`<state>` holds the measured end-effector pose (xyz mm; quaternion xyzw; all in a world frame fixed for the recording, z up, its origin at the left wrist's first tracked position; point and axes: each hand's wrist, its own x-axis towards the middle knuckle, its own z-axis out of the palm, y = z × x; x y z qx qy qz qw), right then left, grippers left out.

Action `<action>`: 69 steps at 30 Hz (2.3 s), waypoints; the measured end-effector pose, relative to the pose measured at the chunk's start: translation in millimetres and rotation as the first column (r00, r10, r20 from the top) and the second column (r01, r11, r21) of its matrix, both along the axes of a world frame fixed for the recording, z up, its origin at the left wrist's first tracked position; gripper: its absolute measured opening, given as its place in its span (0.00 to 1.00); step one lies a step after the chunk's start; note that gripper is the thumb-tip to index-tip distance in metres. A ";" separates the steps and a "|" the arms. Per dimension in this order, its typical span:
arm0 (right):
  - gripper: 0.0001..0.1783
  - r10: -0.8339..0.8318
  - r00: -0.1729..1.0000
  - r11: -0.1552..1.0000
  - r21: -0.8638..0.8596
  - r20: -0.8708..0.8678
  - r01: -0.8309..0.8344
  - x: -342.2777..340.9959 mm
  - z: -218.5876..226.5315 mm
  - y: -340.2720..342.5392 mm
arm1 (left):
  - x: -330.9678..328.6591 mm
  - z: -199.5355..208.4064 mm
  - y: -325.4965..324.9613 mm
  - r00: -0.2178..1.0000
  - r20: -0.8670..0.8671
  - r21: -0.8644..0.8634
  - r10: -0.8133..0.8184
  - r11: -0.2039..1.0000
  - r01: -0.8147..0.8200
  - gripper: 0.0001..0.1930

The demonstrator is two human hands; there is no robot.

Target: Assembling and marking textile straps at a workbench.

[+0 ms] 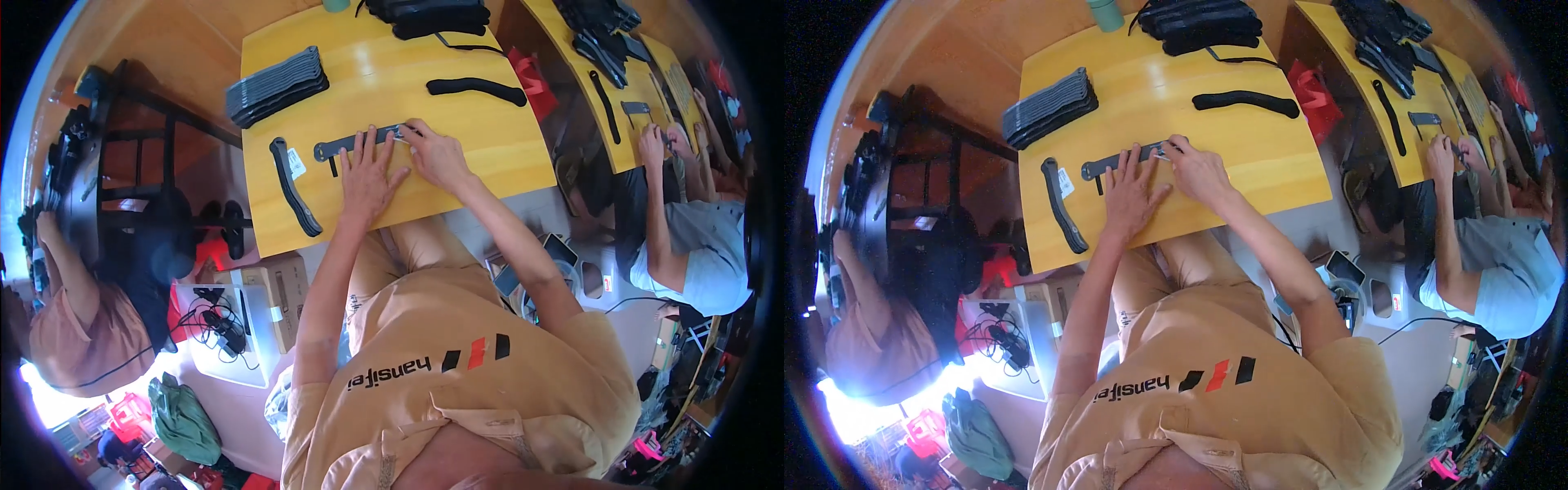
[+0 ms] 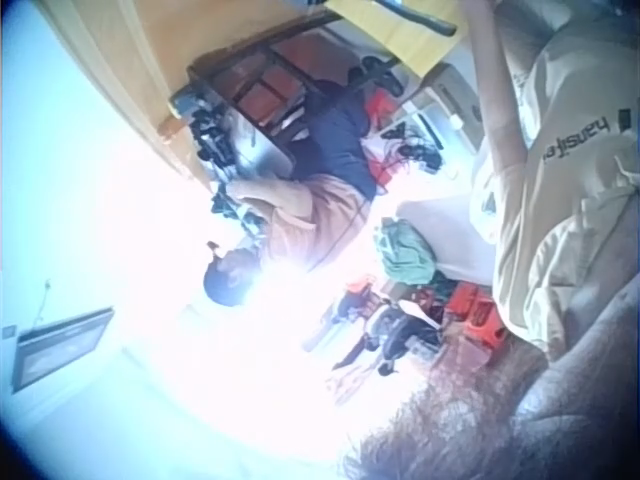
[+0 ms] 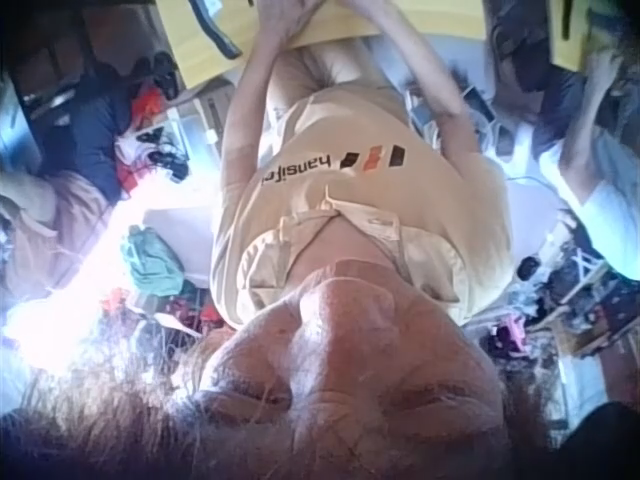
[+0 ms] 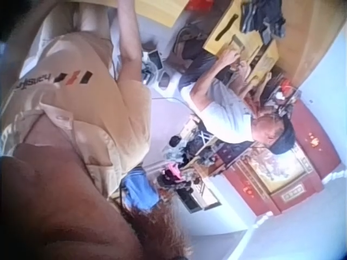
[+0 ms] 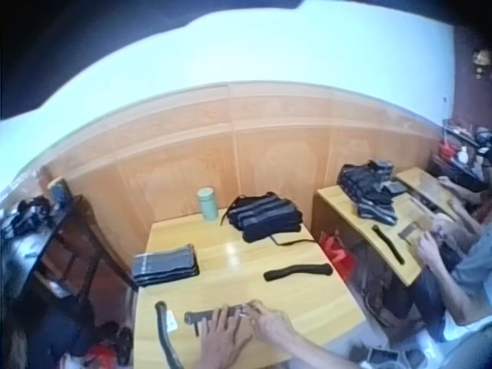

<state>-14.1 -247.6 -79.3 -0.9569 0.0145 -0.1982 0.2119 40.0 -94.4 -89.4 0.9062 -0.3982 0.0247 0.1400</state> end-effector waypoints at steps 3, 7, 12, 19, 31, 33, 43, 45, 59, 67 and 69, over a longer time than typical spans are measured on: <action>0.18 -0.023 0.996 1.000 -0.024 -0.090 0.021 -2.4 -2.1 7.1 | -0.6 -0.1 4.0 1.000 0.006 -0.031 -0.007 1.000 0.007 0.33; 0.19 0.002 0.994 0.999 -0.037 -0.112 -0.006 -4.0 -0.6 1.1 | 2.7 -4.8 6.0 1.000 0.006 -0.038 -0.006 0.999 0.006 0.33; 0.19 -0.151 0.986 0.986 -0.085 -0.068 0.145 -14.4 -1.4 -5.6 | 7.8 -9.4 22.3 0.997 0.034 -0.009 0.070 0.998 -0.069 0.35; 0.20 -0.183 0.975 0.983 -0.033 -0.127 0.181 -14.0 4.5 -2.6 | 19.3 -8.1 45.7 0.955 0.059 0.084 0.290 0.952 -0.294 0.38; 0.18 -0.199 0.979 0.974 0.117 0.042 0.193 -18.7 -6.6 -13.0 | 14.4 31.4 127.3 0.813 -0.159 -0.415 0.560 0.709 -0.570 0.28; 0.17 -0.227 0.973 0.970 0.104 0.051 0.220 -19.0 -6.4 -11.3 | 5.5 41.9 135.1 0.630 -0.333 -0.170 0.702 0.612 -0.772 0.27; 0.14 -0.149 0.987 0.974 0.178 0.052 0.138 -24.2 -3.0 -6.5 | 2.8 22.0 136.4 0.564 -0.680 -0.230 0.469 0.594 -0.771 0.16; 0.13 -0.120 0.991 0.943 0.318 0.054 0.097 -31.8 2.5 -0.9 | -1.0 21.0 146.0 0.397 -0.911 -0.314 0.111 0.437 -0.843 0.14; 0.15 0.395 0.898 0.537 0.744 0.194 -0.397 -56.2 77.8 94.0 | -62.0 94.2 91.2 0.346 -0.748 -0.515 -0.567 0.167 -0.841 0.14; 0.14 0.409 0.907 0.088 0.986 0.095 -0.143 -63.8 117.1 73.7 | -60.8 109.3 80.6 0.322 -0.735 -0.508 -0.597 0.170 -0.844 0.14; 0.16 0.395 0.917 0.259 0.951 0.054 -0.167 -67.5 119.0 65.9 | -60.3 116.8 76.5 0.350 -0.744 -0.522 -0.570 0.166 -0.837 0.14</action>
